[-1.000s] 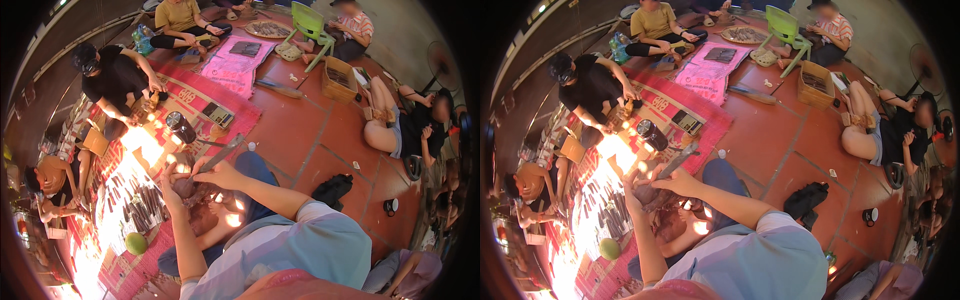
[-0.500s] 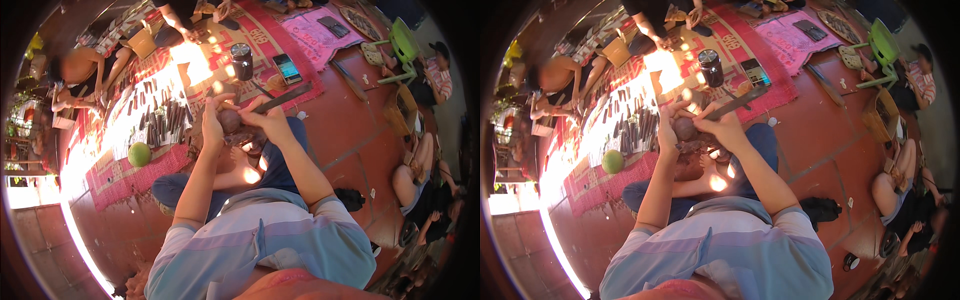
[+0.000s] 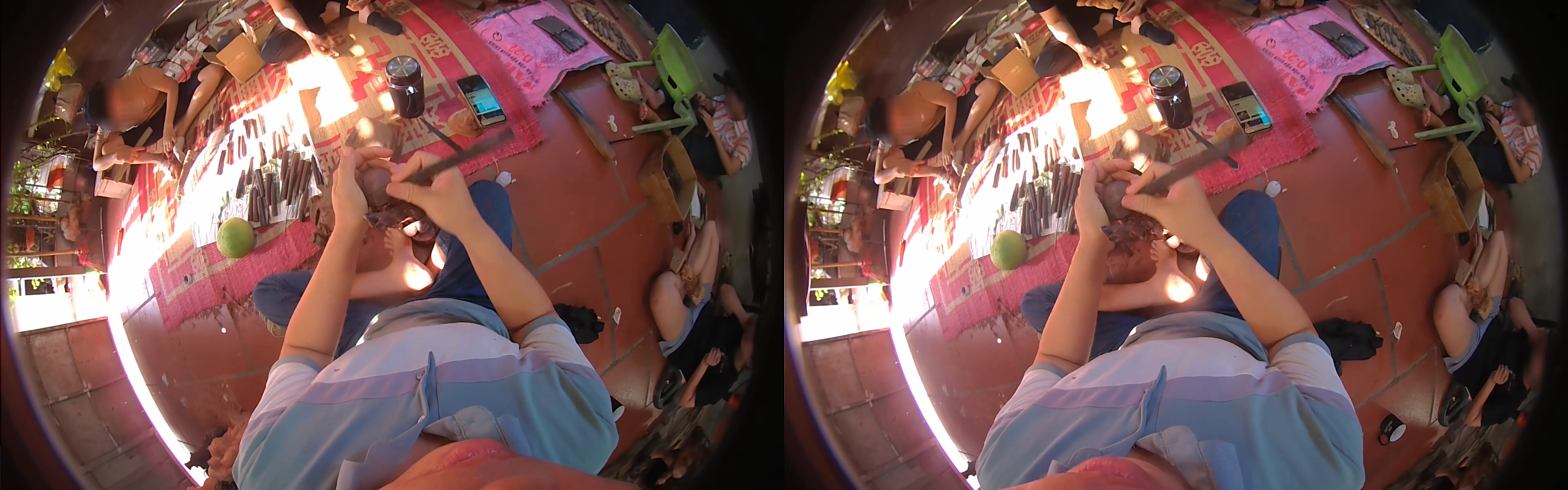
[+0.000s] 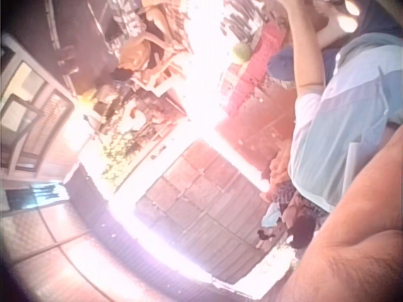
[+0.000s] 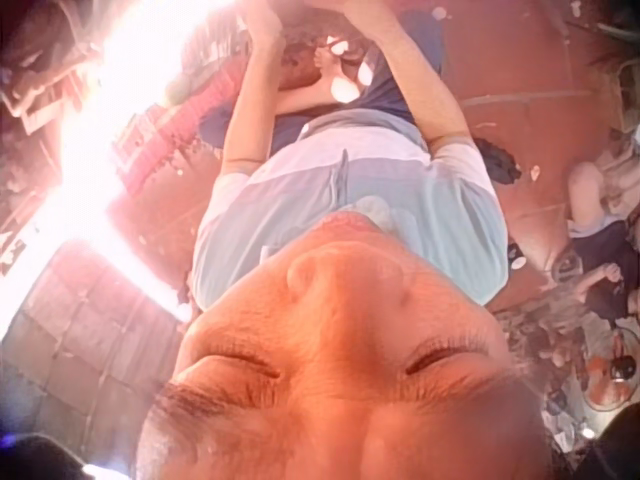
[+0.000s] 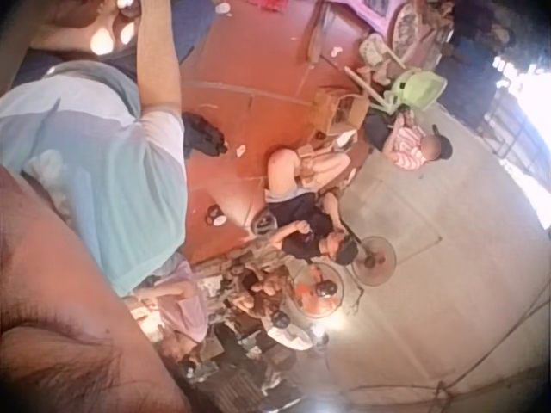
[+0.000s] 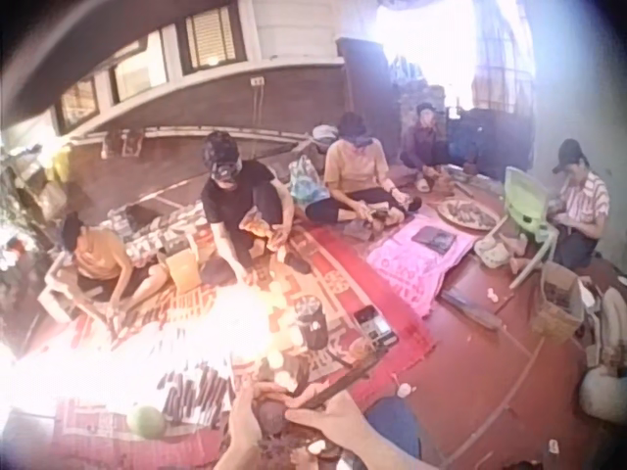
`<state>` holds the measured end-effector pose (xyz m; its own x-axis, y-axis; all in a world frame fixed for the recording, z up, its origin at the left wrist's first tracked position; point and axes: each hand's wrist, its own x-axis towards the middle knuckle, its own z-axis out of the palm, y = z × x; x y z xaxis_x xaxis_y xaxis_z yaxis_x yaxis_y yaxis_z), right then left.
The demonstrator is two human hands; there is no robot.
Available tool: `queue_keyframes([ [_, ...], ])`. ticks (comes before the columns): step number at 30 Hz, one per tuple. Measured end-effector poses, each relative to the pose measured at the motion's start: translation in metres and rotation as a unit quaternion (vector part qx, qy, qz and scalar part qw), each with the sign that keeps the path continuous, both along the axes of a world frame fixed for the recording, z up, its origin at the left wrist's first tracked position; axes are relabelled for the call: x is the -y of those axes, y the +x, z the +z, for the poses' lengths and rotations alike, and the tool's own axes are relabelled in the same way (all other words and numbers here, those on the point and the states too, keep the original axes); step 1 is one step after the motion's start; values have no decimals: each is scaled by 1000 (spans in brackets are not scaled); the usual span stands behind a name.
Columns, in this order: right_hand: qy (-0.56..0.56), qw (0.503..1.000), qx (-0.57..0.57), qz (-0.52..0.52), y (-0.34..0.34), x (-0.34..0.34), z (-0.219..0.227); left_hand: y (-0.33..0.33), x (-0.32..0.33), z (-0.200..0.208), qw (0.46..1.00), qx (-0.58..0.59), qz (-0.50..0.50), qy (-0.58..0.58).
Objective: The person sits on the floor and uses a small knife to carve a piece of wood held in their left hand. They repeatedly scrape and shape the wood, occasionally pausing to inspect the surface or adjust their grip. Other people are sitting nearby, also engaged in similar carving activities.
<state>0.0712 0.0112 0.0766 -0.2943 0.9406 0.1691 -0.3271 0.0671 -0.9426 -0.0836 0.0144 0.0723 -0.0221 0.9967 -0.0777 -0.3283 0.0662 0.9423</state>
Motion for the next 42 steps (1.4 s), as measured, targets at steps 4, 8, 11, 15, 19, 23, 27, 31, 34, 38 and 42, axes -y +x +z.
queue_keyframes([
  [4,-118,989,-87,31,10,-15,-7,3,-1,1,1000,-17,15,-3],
  [8,-25,1000,-5,-11,6,-2,0,0,-2,-6,1000,-20,21,-8],
  [11,-172,979,-108,31,9,-17,-2,2,-2,-1,999,-31,29,-17],
  [15,9,998,61,-15,10,-5,-1,3,0,0,999,-11,33,-21],
  [19,-151,985,-73,49,11,-15,-2,1,-2,-4,999,-24,34,-21],
  [23,42,995,79,-45,6,-1,8,1,0,-2,999,-36,33,-14],
  [27,-44,999,30,10,8,-12,6,0,0,-1,999,-24,33,-28],
  [31,30,997,51,-50,2,-1,12,2,0,0,999,-26,37,-15],
  [34,3,993,116,-26,3,-6,11,3,2,3,998,-46,37,-6],
  [38,-83,996,-22,-14,4,-8,16,3,1,3,999,-37,32,-11],
  [42,37,989,141,-29,1,2,24,-1,0,-3,998,-48,34,-2],
])
